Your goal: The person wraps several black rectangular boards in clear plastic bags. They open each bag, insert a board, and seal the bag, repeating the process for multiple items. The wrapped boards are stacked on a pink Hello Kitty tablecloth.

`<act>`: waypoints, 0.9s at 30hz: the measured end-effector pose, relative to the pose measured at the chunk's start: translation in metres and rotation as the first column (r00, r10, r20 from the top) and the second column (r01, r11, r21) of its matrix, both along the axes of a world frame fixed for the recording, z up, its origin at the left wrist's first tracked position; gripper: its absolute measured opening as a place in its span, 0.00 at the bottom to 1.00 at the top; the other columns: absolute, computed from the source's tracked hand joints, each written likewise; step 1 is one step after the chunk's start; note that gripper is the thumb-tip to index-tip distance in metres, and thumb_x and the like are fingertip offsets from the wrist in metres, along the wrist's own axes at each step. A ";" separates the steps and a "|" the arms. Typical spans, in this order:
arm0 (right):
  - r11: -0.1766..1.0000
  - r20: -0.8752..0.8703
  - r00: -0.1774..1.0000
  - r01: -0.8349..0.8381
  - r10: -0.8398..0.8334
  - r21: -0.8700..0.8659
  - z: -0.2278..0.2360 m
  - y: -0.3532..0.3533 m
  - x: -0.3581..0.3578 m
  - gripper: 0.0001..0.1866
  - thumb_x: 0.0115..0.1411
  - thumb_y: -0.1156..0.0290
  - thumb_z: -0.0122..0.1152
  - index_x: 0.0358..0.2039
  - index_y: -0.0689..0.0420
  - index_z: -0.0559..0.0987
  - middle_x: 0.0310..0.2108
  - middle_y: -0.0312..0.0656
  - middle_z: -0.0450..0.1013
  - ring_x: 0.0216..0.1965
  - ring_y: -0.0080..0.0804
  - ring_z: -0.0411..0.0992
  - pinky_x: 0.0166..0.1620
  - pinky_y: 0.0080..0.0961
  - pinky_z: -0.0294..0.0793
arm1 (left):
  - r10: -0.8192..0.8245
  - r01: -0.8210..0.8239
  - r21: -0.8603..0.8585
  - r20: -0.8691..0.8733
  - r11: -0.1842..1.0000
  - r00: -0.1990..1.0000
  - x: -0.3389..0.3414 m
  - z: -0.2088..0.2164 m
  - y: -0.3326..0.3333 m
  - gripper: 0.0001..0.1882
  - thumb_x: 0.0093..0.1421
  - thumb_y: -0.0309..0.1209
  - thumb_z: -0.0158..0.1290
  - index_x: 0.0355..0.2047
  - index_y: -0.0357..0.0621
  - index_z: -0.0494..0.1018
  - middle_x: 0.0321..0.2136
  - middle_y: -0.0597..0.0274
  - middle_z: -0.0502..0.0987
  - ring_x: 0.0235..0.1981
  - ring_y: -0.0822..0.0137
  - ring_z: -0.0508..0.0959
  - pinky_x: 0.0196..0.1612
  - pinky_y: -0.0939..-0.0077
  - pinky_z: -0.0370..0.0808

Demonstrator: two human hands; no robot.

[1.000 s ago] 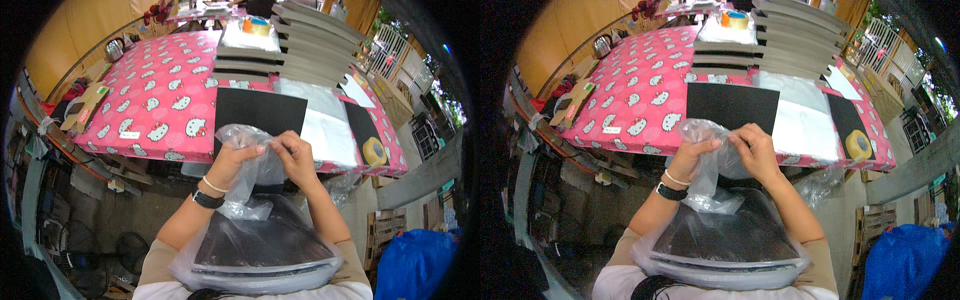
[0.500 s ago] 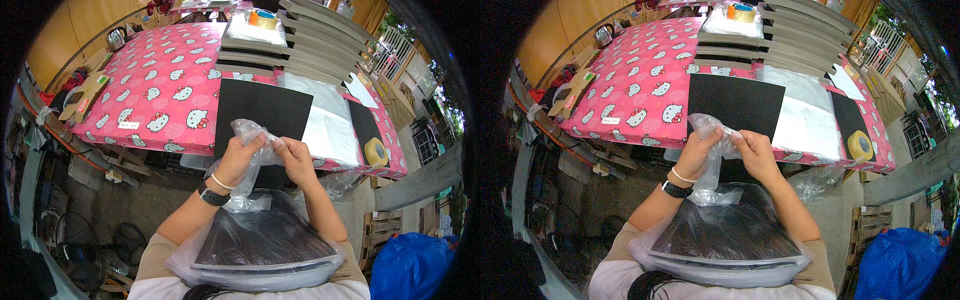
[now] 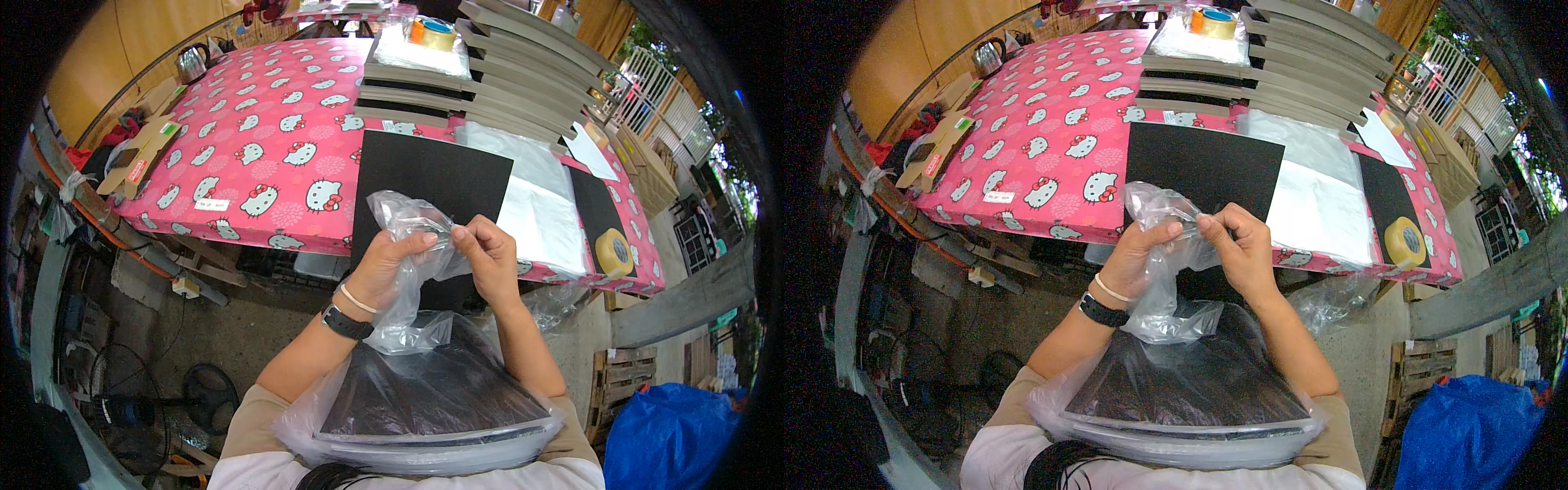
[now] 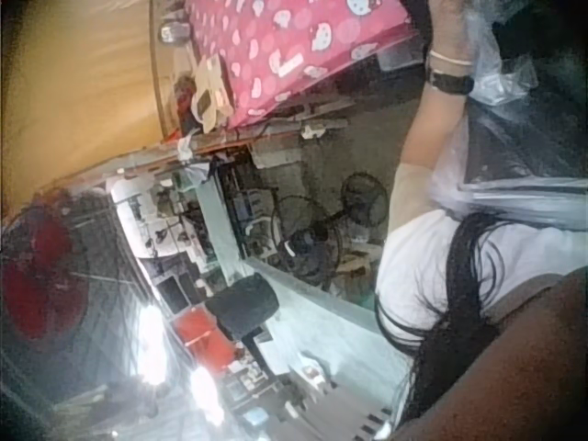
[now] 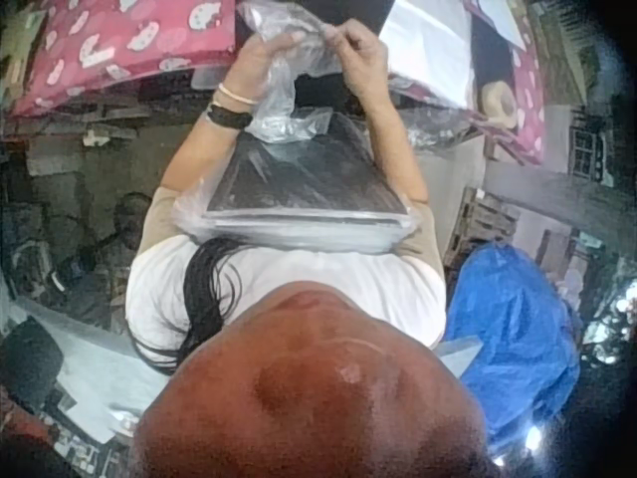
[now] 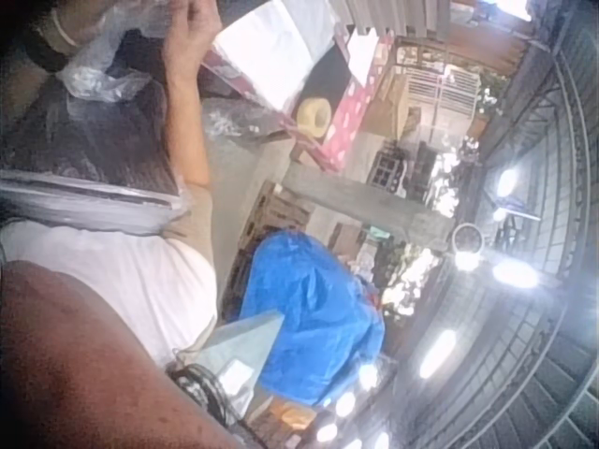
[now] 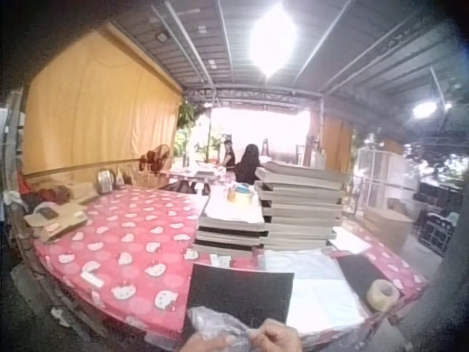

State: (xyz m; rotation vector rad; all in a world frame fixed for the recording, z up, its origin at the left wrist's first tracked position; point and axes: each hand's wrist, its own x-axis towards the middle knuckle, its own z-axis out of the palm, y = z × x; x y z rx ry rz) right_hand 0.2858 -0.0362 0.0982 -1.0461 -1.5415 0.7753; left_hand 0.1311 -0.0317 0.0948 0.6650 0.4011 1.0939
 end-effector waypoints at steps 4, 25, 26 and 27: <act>0.999 0.021 0.999 0.029 -0.029 0.033 0.001 -0.002 -0.001 0.10 0.49 0.70 0.58 0.17 0.62 0.73 0.17 0.34 0.64 0.21 0.19 0.61 0.25 0.16 0.59 | 0.002 -0.003 -0.006 -0.130 1.000 0.991 -0.001 -0.006 0.003 0.12 0.50 0.32 0.53 0.34 0.42 0.67 0.28 0.67 0.71 0.31 0.75 0.71 0.35 0.80 0.67; 0.929 -0.939 0.256 -0.344 0.229 0.133 0.018 -0.006 0.054 0.08 0.58 0.63 0.45 0.26 0.52 0.68 0.14 0.30 0.61 0.19 0.21 0.60 0.21 0.22 0.63 | 0.320 -0.329 0.001 -0.235 0.944 0.918 -0.083 -0.080 0.031 0.07 0.54 0.29 0.47 0.34 0.42 0.68 0.16 0.71 0.63 0.16 0.77 0.66 0.20 0.82 0.67; 0.991 -0.926 0.368 -0.124 0.089 0.046 0.026 -0.008 0.077 0.09 0.57 0.62 0.46 0.25 0.52 0.68 0.13 0.29 0.58 0.17 0.18 0.57 0.19 0.18 0.61 | 0.455 -0.479 0.008 -0.325 0.878 0.829 -0.103 -0.088 0.033 0.11 0.54 0.26 0.46 0.39 0.42 0.66 0.19 0.70 0.64 0.15 0.76 0.66 0.20 0.82 0.68; 0.996 -0.900 0.433 0.086 -0.059 -0.025 0.035 -0.009 0.093 0.10 0.57 0.61 0.47 0.24 0.52 0.67 0.12 0.28 0.55 0.15 0.16 0.54 0.17 0.14 0.59 | 0.599 -0.585 0.163 -0.366 0.795 0.712 -0.153 -0.115 0.037 0.11 0.54 0.27 0.45 0.39 0.41 0.66 0.21 0.68 0.67 0.17 0.75 0.68 0.21 0.80 0.69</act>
